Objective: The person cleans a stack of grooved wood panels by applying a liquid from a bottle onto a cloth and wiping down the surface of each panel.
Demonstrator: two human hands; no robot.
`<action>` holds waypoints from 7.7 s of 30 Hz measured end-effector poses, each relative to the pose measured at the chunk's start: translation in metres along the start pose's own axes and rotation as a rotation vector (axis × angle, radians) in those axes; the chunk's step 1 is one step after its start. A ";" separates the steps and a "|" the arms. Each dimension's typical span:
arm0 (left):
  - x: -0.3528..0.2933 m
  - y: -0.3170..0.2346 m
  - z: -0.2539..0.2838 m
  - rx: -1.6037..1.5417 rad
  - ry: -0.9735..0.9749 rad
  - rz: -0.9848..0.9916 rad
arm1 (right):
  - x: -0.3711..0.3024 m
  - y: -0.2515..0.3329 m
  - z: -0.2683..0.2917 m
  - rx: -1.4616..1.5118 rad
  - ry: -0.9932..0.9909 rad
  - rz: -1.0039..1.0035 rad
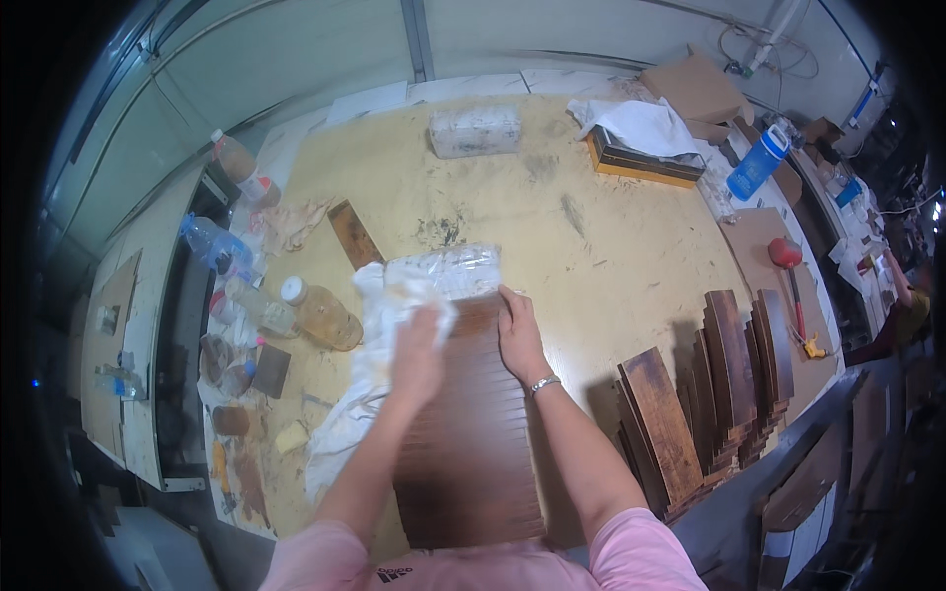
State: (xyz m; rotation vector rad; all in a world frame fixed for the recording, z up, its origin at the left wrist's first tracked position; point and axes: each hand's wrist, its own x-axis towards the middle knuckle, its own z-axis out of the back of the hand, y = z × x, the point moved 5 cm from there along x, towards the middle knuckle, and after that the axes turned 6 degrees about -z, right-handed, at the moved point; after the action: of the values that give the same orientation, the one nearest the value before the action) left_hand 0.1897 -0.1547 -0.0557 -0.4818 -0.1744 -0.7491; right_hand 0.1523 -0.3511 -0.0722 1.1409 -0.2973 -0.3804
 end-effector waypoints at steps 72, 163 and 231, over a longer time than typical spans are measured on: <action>0.052 -0.079 -0.001 -0.107 0.395 -0.308 | -0.083 -0.012 0.004 0.348 0.171 -0.111; -0.034 -0.091 0.007 -0.211 0.411 -0.292 | -0.137 -0.007 0.008 0.423 0.367 -0.187; -0.044 -0.097 0.021 -0.036 0.388 -0.289 | -0.141 -0.014 0.007 0.234 0.265 -0.169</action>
State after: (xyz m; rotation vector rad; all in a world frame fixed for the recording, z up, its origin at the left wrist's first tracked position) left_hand 0.0908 -0.1790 -0.0171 -0.3403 0.1361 -1.1146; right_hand 0.0207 -0.3001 -0.0873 1.4349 -0.0117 -0.3431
